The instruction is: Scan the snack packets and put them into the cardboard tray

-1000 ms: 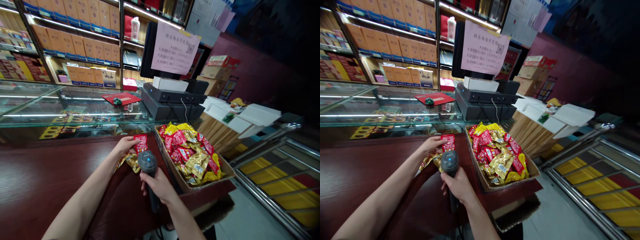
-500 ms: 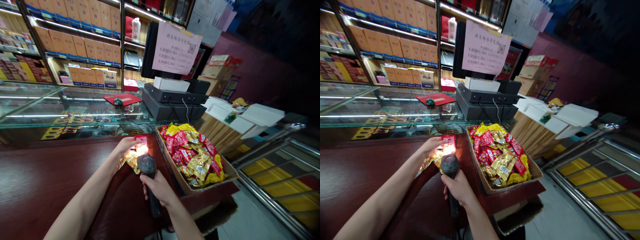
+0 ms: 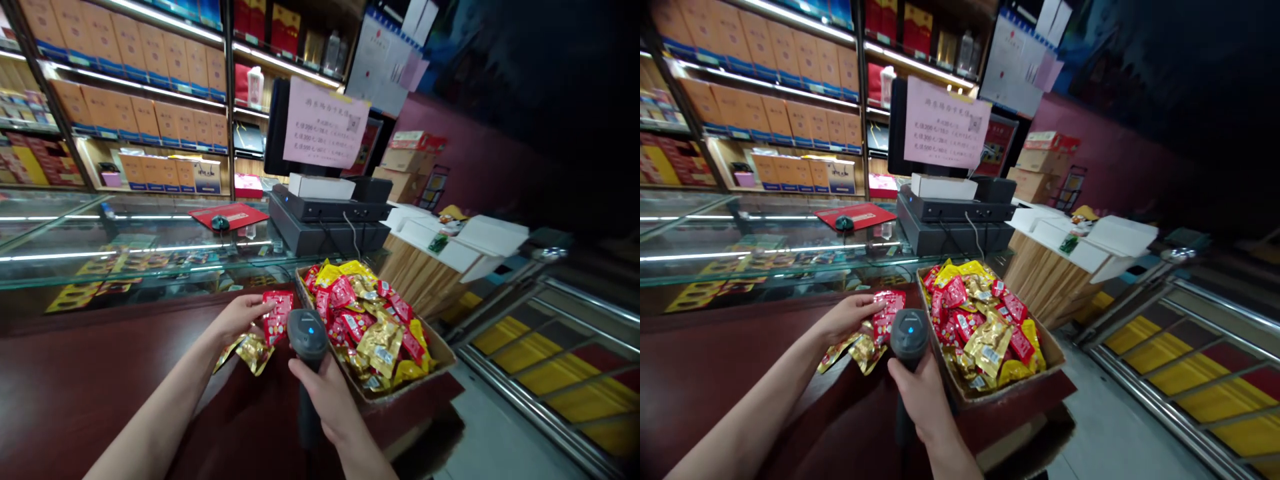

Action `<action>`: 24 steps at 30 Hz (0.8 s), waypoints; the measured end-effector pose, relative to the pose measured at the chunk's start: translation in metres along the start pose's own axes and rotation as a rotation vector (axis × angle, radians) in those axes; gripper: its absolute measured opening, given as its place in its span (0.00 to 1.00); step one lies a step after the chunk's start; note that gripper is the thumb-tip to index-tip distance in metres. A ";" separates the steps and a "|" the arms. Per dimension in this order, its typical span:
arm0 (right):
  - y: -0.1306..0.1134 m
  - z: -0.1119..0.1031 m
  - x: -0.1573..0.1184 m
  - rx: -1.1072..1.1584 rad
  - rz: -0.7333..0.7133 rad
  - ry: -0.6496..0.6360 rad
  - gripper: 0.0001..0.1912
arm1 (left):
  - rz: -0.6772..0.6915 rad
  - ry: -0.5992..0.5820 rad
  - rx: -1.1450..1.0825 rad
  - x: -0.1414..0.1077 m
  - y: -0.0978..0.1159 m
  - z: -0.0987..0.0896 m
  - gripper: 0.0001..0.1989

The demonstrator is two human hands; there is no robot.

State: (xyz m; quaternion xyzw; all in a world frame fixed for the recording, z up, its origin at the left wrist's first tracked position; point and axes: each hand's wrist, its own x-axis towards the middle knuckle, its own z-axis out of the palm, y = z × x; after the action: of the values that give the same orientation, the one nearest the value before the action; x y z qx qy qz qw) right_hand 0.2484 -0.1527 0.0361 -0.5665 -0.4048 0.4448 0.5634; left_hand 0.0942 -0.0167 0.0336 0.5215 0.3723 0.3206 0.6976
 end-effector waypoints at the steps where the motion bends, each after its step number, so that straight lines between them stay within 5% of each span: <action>1: -0.005 -0.004 0.000 0.008 -0.006 -0.005 0.17 | -0.010 -0.056 -0.007 -0.004 0.003 0.007 0.20; 7: -0.043 -0.035 0.004 0.054 -0.036 -0.047 0.17 | 0.032 -0.143 -0.074 -0.004 0.022 0.055 0.22; 17: -0.116 -0.128 0.026 0.194 -0.112 0.137 0.13 | 0.207 -0.139 0.123 0.060 0.103 0.170 0.23; 24: -0.119 -0.171 0.050 0.313 -0.110 0.190 0.12 | 0.224 -0.060 0.140 0.108 0.102 0.210 0.23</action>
State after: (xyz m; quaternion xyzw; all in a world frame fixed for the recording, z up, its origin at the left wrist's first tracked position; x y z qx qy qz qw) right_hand 0.4319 -0.1481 0.1469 -0.4883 -0.3061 0.4155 0.7037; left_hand 0.3233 -0.0039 0.1498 0.6166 0.3123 0.3540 0.6301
